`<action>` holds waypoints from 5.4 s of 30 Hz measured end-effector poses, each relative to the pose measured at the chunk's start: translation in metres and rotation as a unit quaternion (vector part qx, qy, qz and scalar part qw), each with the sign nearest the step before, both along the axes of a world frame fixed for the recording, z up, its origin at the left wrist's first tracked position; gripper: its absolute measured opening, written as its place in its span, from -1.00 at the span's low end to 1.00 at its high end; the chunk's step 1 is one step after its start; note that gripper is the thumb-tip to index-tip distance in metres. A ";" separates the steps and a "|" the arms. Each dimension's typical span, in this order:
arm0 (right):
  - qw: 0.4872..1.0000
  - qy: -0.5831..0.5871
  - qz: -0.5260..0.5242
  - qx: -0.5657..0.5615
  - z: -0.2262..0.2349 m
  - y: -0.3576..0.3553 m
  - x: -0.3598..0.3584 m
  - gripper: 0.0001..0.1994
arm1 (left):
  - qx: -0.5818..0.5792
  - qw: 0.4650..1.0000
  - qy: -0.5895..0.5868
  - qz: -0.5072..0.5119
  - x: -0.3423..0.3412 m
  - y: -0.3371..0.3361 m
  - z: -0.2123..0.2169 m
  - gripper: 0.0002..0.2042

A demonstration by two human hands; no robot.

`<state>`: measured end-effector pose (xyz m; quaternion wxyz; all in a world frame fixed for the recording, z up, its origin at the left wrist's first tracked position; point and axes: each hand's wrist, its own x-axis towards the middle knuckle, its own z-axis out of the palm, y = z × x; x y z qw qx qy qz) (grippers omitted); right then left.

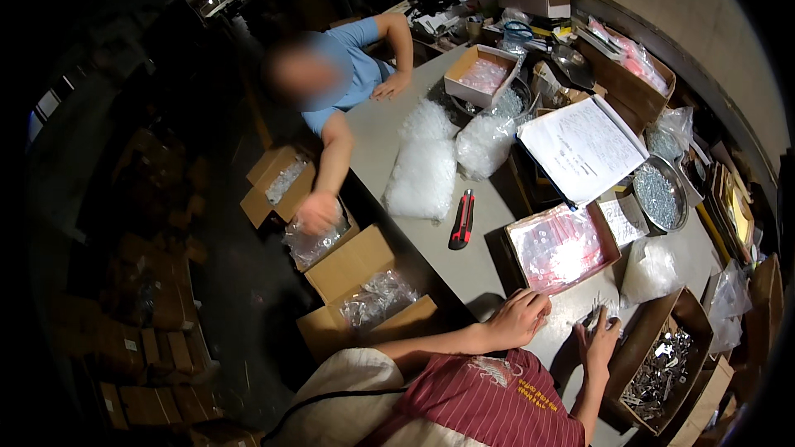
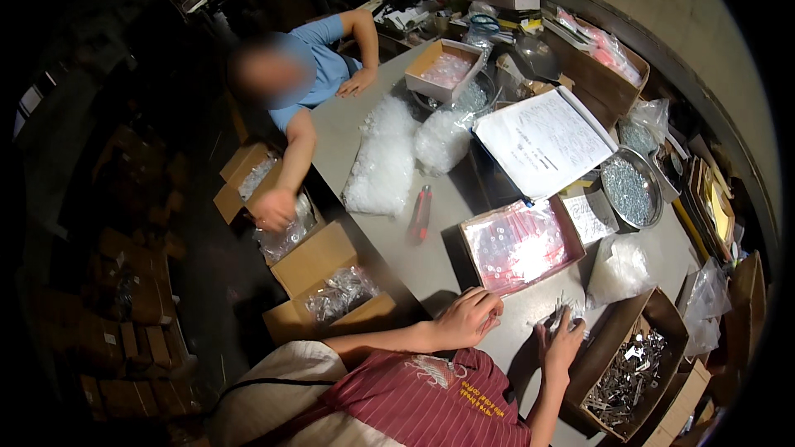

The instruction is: The person picks small metallic parts from a cardboard box and places them into a pink polka-dotted box. They handle the parts one by one and occasionally adjust the box position. A second person sits across the table and handles bubble wrap.

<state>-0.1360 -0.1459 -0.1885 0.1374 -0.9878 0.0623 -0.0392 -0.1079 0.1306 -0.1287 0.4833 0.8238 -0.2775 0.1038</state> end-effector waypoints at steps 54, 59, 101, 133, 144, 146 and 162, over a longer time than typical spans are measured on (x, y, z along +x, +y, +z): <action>0.958 -0.137 0.110 0.227 0.162 0.005 -0.022 -0.46 | -0.074 0.930 0.308 -0.185 0.013 -0.058 0.001 -0.80; 0.969 -0.140 -0.162 0.122 0.128 -0.121 -0.020 -0.74 | -0.127 0.934 0.302 -0.141 0.015 -0.051 -0.013 -0.80; 0.980 0.083 -0.103 -0.146 0.014 -0.203 0.020 -0.83 | -0.075 0.917 0.382 -0.082 -0.002 -0.059 -0.030 -0.83; 0.758 -0.323 -0.024 0.567 0.157 0.004 -0.050 -0.88 | -0.068 0.980 -0.043 -0.183 0.026 -0.122 0.075 -0.78; 0.909 -0.210 0.239 0.268 0.208 -0.012 -0.010 -0.71 | -0.206 0.753 0.522 -0.344 0.041 -0.097 0.082 -0.59; 0.912 -0.127 0.250 0.300 0.210 -0.013 -0.003 -0.78 | -0.195 0.721 0.550 -0.374 0.047 -0.094 0.087 -0.56; 0.764 -0.028 0.112 0.634 0.192 -0.012 0.017 -0.89 | -0.226 0.761 0.534 -0.290 0.056 -0.064 0.104 -0.66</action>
